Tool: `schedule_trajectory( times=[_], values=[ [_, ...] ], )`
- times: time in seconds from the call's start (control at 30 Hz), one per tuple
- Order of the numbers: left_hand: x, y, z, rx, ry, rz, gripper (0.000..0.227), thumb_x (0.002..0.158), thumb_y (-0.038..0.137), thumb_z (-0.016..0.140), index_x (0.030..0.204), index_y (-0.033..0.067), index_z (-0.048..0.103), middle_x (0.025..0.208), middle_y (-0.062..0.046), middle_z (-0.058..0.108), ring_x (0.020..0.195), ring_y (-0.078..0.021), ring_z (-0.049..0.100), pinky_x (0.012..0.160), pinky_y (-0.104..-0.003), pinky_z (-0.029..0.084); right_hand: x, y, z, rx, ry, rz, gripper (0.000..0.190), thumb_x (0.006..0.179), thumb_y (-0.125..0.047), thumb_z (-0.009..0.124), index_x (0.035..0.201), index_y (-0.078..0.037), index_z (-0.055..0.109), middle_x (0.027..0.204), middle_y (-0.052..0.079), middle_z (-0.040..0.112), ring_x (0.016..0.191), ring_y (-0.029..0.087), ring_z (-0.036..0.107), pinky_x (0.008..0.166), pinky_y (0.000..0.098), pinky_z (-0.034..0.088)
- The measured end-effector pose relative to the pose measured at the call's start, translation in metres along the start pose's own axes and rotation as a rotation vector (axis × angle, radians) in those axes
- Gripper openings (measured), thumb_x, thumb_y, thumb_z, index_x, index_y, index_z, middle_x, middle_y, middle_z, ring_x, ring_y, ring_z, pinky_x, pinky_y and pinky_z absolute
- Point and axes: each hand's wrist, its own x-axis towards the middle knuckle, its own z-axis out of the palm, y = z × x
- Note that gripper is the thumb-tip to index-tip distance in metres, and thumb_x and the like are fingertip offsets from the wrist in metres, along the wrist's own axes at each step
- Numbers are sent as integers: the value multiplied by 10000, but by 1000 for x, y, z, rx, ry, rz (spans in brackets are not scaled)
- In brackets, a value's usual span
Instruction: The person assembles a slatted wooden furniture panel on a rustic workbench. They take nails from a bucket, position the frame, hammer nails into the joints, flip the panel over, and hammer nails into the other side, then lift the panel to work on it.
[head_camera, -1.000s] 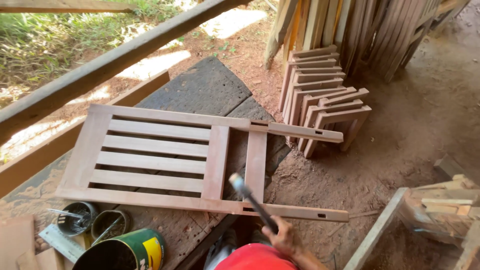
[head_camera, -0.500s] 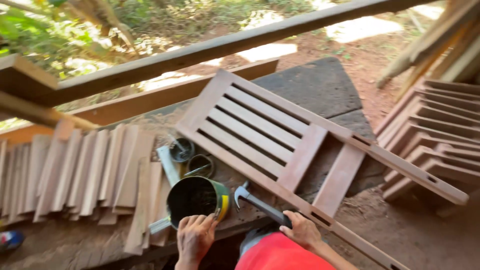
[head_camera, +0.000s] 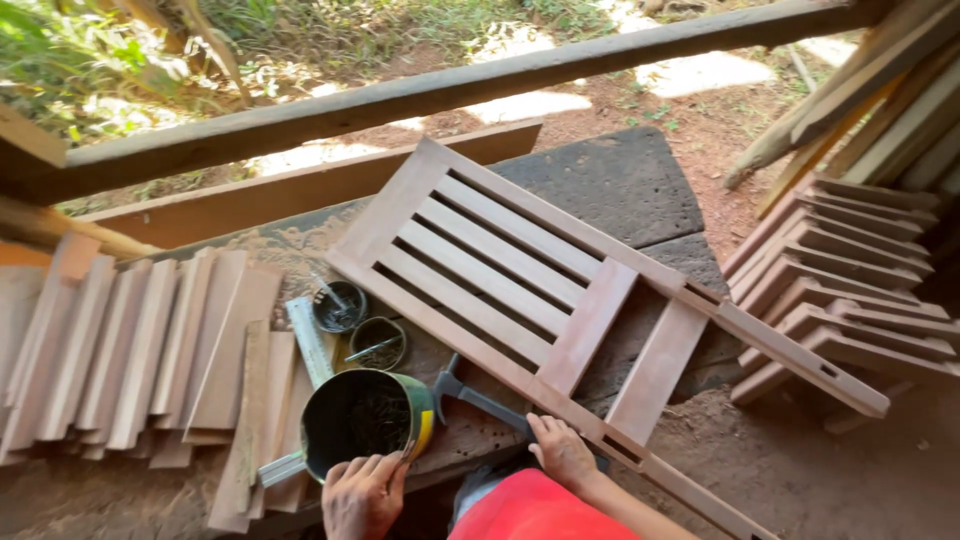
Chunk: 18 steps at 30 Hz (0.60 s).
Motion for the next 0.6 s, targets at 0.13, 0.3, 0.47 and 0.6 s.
schedule_trajectory(
  times=[0.13,0.3,0.47,0.6],
  values=[
    [-2,-5,6,13,-9,4,113,793,259,773,903,247,752,710,126,666,651,-103,640,685,-275,471,-6,3,5,-138,65,-104,610,815,-186,733,1379,-50,543,1253,145,625,1038,339,644,882,410,533],
    [-5,-3,12,16,-16,-8,146,778,250,793,921,256,767,661,120,645,608,-104,631,650,-261,463,-36,-26,-78,8,214,-89,511,836,-236,744,1302,-61,628,1214,99,680,999,292,677,883,377,534],
    [-18,-13,28,15,-67,-130,134,703,266,819,831,267,781,617,150,682,591,-87,658,668,-258,489,-109,54,-95,-184,398,473,526,903,-439,640,1310,-108,603,1328,91,664,1170,238,662,1011,424,538],
    [-53,-57,104,-154,123,-73,211,630,247,857,826,282,789,666,132,709,565,-128,635,702,-246,434,-177,142,-76,-156,291,835,860,799,-701,629,1430,-123,551,1431,110,592,1348,305,538,1125,474,409]
  ],
)
